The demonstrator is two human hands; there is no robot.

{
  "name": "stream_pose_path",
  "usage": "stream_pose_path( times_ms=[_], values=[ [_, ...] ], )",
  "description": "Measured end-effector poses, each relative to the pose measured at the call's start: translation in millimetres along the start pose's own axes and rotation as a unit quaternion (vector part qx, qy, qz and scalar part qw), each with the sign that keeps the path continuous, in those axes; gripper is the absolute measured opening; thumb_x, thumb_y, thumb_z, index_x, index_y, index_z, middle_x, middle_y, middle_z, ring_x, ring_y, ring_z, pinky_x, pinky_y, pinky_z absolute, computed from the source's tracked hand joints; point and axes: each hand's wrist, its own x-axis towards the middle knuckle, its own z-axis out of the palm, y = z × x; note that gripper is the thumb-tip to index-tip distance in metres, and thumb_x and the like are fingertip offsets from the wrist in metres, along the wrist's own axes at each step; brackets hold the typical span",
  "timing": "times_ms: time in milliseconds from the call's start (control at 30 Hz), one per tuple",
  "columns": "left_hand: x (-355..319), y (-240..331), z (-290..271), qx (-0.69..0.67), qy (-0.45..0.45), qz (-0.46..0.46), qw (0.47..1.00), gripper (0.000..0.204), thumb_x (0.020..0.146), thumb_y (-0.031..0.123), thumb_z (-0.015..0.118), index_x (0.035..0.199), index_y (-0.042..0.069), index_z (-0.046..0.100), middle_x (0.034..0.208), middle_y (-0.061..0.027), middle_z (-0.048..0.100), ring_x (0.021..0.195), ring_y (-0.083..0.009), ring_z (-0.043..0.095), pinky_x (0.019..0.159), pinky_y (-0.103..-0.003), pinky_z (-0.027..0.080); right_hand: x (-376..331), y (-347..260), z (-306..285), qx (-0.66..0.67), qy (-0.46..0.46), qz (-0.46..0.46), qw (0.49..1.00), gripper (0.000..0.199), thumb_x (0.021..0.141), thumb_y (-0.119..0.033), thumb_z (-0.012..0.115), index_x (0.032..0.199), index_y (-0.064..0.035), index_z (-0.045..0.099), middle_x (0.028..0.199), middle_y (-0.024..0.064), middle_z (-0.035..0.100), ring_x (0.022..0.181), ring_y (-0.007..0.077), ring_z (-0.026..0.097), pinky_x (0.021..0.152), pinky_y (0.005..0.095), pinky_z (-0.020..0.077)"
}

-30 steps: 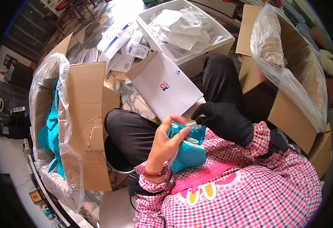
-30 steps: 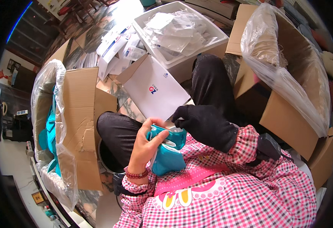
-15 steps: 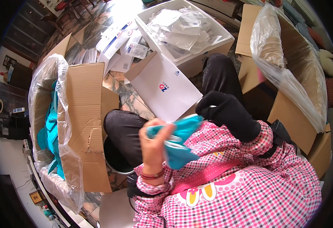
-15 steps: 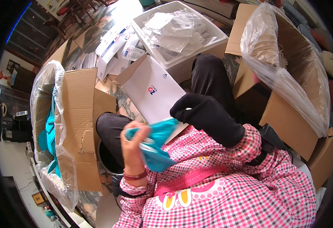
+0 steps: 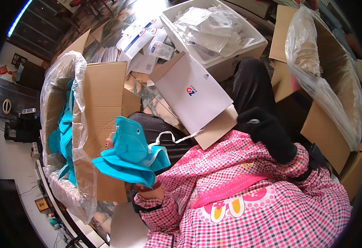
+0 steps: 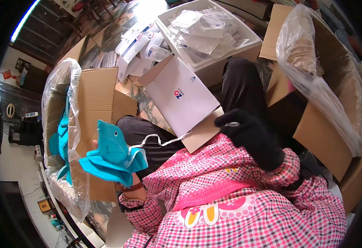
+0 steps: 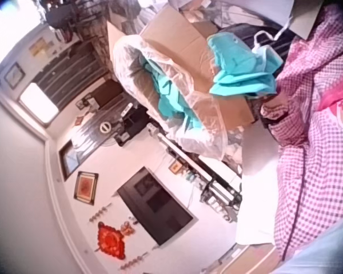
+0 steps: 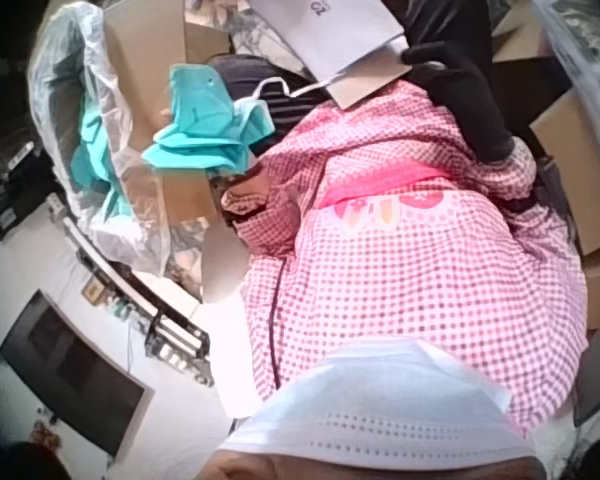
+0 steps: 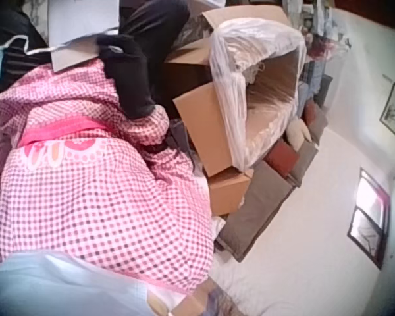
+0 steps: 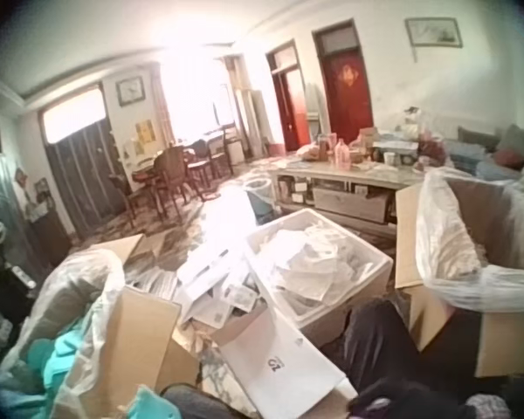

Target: Inspecting and packing medical face masks into boxes.

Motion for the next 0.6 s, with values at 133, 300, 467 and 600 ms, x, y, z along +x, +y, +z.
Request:
stream_pose_path(
  times_ms=[133,300,467,600],
  values=[
    [-9.1,12.4,25.3,-0.413,-0.305,-0.173,0.84,0.052,0.106,0.042,0.042,0.149,0.012,0.039,0.15,-0.012,0.043,0.13,-0.0296,0.047,0.112,-0.051,0.038,25.5,11.9,53.3,-0.174,-0.111,-0.29,0.935,0.049,0.085,-0.011,0.077,0.129,-0.0008,0.058,0.107,0.0123,0.069,0.098,0.0188,0.067,0.087,0.031,0.0537],
    [-15.6,-10.9,-5.7,-0.396,-0.168,-0.261,0.864,0.052,0.106,0.041,0.043,0.151,0.016,0.037,0.146,-0.0147,0.047,0.123,-0.0364,0.052,0.102,-0.058,0.046,49.9,14.4,106.0,-0.188,-0.306,-0.272,0.893,0.068,0.084,-0.008,0.078,0.144,-0.0058,0.047,0.129,0.0185,0.063,0.116,0.027,0.063,0.1,0.0365,0.0493],
    [-1.3,-17.6,-13.6,-0.346,-0.157,-0.153,0.912,0.064,0.106,0.046,0.039,0.156,0.008,0.023,0.15,-0.0133,0.045,0.135,-0.0296,0.046,0.112,-0.046,0.043,45.3,20.7,105.3,-0.24,-0.293,-0.244,0.893,0.038,0.089,-0.013,0.073,0.125,-0.0041,0.064,0.097,0.0203,0.072,0.079,0.0339,0.071,0.071,0.0378,0.0561],
    [4.9,-15.4,10.8,-0.161,-0.09,-0.1,0.978,0.067,0.106,0.044,0.042,0.157,0.006,0.02,0.155,-0.016,0.037,0.136,-0.0281,0.044,0.116,-0.043,0.036,29.1,10.9,92.4,-0.15,-0.26,-0.36,0.884,0.027,0.091,-0.004,0.069,0.118,-0.0023,0.067,0.101,0.0177,0.074,0.091,0.0293,0.073,0.081,0.0341,0.0565]
  ],
)
